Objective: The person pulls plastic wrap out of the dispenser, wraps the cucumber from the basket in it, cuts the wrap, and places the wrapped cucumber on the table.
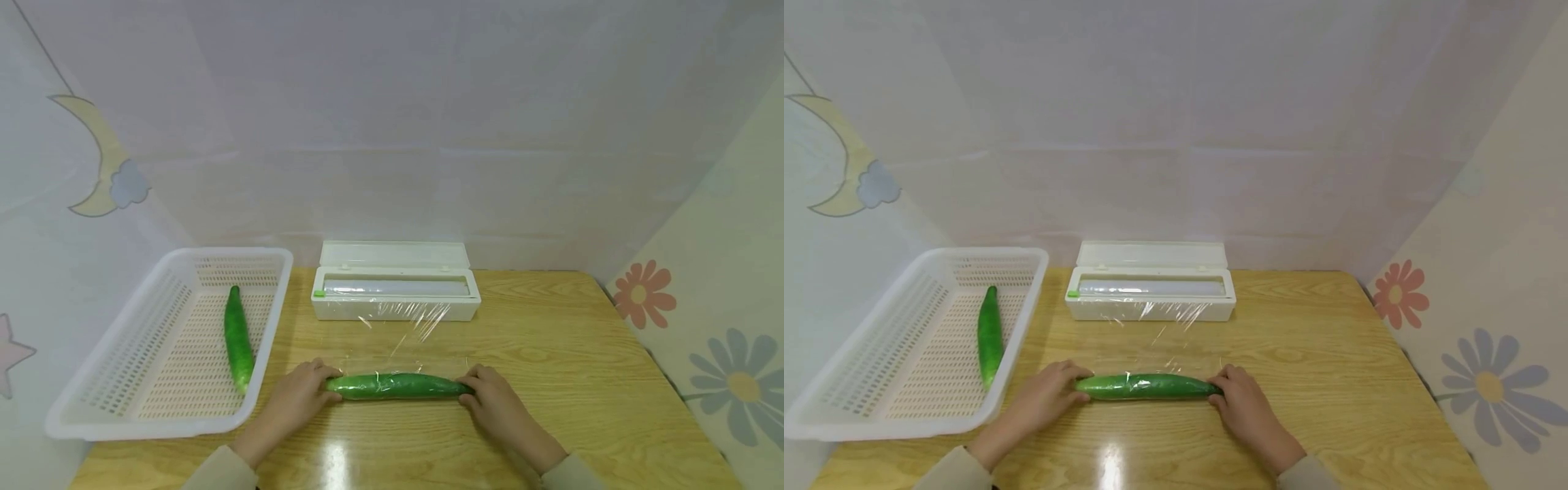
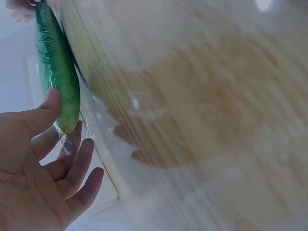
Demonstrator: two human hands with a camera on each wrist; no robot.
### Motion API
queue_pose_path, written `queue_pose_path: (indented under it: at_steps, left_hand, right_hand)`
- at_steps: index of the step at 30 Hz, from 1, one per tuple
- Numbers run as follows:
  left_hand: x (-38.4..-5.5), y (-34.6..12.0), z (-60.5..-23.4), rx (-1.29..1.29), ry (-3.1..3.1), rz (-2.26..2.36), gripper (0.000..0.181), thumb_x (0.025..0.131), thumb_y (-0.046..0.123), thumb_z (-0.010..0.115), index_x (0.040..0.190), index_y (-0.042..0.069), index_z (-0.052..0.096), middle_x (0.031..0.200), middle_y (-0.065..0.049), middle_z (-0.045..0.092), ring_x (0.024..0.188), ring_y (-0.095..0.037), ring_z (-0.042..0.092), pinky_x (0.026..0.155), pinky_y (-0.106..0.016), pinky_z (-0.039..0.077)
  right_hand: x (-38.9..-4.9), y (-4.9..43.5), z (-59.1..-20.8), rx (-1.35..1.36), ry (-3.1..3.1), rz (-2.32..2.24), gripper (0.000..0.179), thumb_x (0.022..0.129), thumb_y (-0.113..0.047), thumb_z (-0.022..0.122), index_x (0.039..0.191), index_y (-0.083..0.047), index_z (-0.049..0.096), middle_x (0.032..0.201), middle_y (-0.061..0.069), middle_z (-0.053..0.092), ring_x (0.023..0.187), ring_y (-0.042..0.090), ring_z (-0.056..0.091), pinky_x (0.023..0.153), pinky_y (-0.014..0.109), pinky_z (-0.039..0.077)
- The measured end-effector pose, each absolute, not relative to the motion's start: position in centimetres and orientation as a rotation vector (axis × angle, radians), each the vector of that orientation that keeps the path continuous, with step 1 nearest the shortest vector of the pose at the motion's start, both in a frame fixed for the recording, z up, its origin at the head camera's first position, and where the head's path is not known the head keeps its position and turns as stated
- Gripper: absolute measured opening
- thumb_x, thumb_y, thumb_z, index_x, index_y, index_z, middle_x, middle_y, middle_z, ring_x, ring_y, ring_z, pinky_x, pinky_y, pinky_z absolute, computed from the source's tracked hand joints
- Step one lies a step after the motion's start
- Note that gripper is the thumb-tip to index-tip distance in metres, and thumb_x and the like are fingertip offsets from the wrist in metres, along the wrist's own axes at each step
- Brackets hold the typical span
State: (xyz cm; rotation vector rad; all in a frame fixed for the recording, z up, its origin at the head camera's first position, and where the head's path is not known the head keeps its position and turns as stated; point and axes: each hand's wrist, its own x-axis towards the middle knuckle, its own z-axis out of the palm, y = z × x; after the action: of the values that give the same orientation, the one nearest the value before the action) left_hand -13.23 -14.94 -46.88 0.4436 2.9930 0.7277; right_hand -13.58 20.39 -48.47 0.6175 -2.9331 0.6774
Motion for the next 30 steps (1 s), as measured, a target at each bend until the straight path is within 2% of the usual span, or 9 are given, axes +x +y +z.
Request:
queue_pose_path:
  at_steps: [7, 12, 17, 21, 25, 30]
  left_hand:
    - [-13.4, -14.8, -46.9, 0.37, 2.919, 0.836, 0.04, 0.083, 0.029, 0.078, 0.118, 0.013, 0.066, 0.107, -0.007, 0.071, 0.092, -0.022, 0.067, 0.079, -0.049, 0.056]
    - [-13.5, -14.7, -46.8, 0.336, 2.897, 0.848, 0.03, 0.088, 0.03, 0.075, 0.112, 0.015, 0.067, 0.101, -0.002, 0.071, 0.088, -0.019, 0.066, 0.074, -0.045, 0.057]
    - [-13.5, -14.5, -46.7, 0.369, 2.915, 0.791, 0.035, 0.086, 0.026, 0.078, 0.115, 0.013, 0.065, 0.104, 0.001, 0.065, 0.094, -0.02, 0.061, 0.075, -0.044, 0.055]
    - [-13.4, -14.5, -46.8, 0.378, 2.93, 0.781, 0.04, 0.083, 0.022, 0.081, 0.117, 0.011, 0.064, 0.112, -0.003, 0.061, 0.103, -0.024, 0.057, 0.082, -0.048, 0.054]
    - [-13.5, -14.7, -46.8, 0.392, 2.928, 0.811, 0.042, 0.08, 0.018, 0.082, 0.116, 0.01, 0.064, 0.113, -0.004, 0.058, 0.102, -0.023, 0.056, 0.079, -0.045, 0.054]
    - [-13.6, -14.8, -46.9, 0.405, 2.935, 0.82, 0.032, 0.085, 0.014, 0.078, 0.113, 0.008, 0.064, 0.105, 0.0, 0.056, 0.095, -0.019, 0.055, 0.078, -0.04, 0.054]
  right_hand:
    - [-13.8, 20.6, -47.8, 0.496, -3.003, 0.739, 0.033, 0.087, -0.01, 0.076, 0.119, -0.006, 0.068, 0.095, -0.003, 0.065, 0.09, 0.014, 0.059, 0.077, 0.036, 0.052]
    - [-14.1, 20.5, -47.6, 0.44, -3.011, 0.803, 0.023, 0.087, -0.01, 0.075, 0.108, -0.008, 0.067, 0.088, -0.007, 0.062, 0.083, 0.01, 0.058, 0.071, 0.031, 0.052]
    - [-14.3, 20.5, -47.4, 0.44, -3.026, 0.782, 0.015, 0.089, -0.009, 0.074, 0.102, -0.01, 0.067, 0.089, -0.006, 0.063, 0.083, 0.009, 0.057, 0.071, 0.031, 0.052]
    - [-14.4, 20.4, -47.2, 0.44, -3.014, 0.78, 0.019, 0.088, -0.01, 0.076, 0.105, -0.01, 0.067, 0.095, -0.003, 0.064, 0.09, 0.013, 0.06, 0.078, 0.036, 0.053]
    - [-14.5, 20.5, -47.3, 0.496, -2.957, 0.765, 0.028, 0.081, -0.009, 0.081, 0.105, -0.01, 0.066, 0.1, 0.001, 0.064, 0.096, 0.02, 0.061, 0.084, 0.042, 0.053]
    - [-14.6, 20.7, -47.7, 0.539, -2.922, 0.734, 0.029, 0.08, -0.004, 0.082, 0.103, -0.011, 0.066, 0.098, 0.0, 0.06, 0.091, 0.018, 0.059, 0.078, 0.04, 0.052]
